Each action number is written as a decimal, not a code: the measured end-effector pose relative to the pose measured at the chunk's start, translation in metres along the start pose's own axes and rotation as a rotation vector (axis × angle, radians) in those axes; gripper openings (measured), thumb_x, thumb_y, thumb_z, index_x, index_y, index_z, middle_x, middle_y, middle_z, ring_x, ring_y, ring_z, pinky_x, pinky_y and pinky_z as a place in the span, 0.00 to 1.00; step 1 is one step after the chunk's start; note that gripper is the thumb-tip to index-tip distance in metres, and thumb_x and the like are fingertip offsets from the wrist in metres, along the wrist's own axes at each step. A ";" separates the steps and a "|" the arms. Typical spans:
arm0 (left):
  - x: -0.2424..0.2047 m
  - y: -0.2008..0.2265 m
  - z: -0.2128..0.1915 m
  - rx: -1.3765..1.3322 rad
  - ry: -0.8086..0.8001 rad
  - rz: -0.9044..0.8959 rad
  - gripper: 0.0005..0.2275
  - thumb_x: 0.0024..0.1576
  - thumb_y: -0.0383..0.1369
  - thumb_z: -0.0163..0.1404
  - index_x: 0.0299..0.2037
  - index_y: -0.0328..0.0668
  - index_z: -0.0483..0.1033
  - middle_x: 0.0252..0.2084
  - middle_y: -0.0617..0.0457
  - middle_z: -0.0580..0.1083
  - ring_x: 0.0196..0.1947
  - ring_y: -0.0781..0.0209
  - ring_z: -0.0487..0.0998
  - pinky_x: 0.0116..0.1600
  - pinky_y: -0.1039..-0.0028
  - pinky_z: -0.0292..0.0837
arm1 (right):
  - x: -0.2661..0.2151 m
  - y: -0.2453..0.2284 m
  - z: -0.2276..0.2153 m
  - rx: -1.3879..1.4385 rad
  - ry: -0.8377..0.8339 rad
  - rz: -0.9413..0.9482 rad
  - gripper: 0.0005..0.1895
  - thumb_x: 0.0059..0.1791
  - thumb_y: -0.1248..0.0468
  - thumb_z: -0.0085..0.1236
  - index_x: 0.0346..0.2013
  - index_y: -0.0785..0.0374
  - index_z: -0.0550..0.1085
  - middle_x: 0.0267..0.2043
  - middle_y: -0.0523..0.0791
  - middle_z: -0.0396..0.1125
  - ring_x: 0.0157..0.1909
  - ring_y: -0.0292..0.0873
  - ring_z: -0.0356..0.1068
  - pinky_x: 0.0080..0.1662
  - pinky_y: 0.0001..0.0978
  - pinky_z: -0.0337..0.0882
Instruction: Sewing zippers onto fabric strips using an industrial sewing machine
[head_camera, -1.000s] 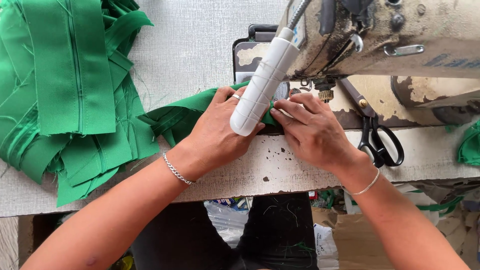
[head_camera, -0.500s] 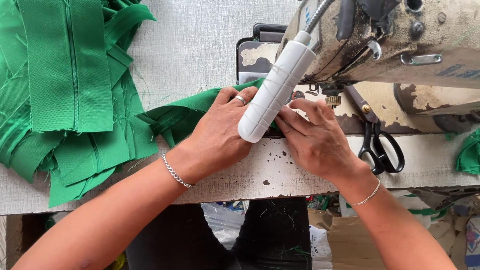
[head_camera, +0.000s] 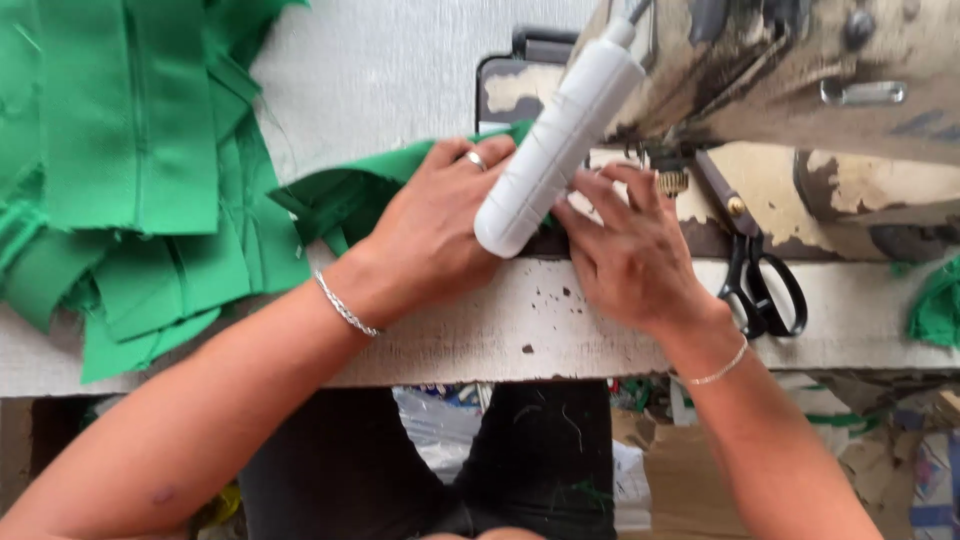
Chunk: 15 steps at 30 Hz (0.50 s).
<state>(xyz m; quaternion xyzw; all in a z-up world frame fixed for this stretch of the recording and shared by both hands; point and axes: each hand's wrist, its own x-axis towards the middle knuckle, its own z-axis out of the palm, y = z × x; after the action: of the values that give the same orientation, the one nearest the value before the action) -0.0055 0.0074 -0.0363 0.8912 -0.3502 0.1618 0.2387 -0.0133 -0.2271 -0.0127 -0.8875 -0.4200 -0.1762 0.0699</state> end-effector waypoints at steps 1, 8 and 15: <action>0.004 -0.004 0.001 0.015 0.019 0.007 0.10 0.54 0.31 0.45 0.44 0.41 0.74 0.41 0.50 0.72 0.59 0.49 0.71 0.57 0.53 0.63 | 0.002 0.004 0.000 0.032 0.010 0.008 0.11 0.51 0.65 0.55 0.48 0.60 0.79 0.50 0.47 0.69 0.60 0.54 0.62 0.48 0.55 0.71; 0.007 -0.003 -0.012 -0.089 0.047 0.025 0.10 0.61 0.37 0.46 0.44 0.40 0.72 0.40 0.49 0.70 0.61 0.48 0.69 0.61 0.53 0.57 | -0.004 0.013 0.008 0.100 0.007 0.072 0.13 0.52 0.65 0.55 0.51 0.58 0.78 0.50 0.43 0.62 0.55 0.51 0.62 0.48 0.50 0.71; 0.007 -0.002 -0.014 -0.155 0.039 0.009 0.15 0.62 0.45 0.49 0.40 0.38 0.72 0.38 0.47 0.73 0.63 0.52 0.70 0.63 0.53 0.56 | 0.009 0.006 -0.009 0.179 0.001 0.116 0.17 0.50 0.66 0.56 0.53 0.57 0.80 0.47 0.45 0.64 0.48 0.53 0.67 0.45 0.50 0.72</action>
<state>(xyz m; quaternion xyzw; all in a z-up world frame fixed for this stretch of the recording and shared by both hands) -0.0011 0.0119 -0.0220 0.8651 -0.3610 0.1526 0.3129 -0.0062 -0.2268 -0.0006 -0.9005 -0.3818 -0.1341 0.1595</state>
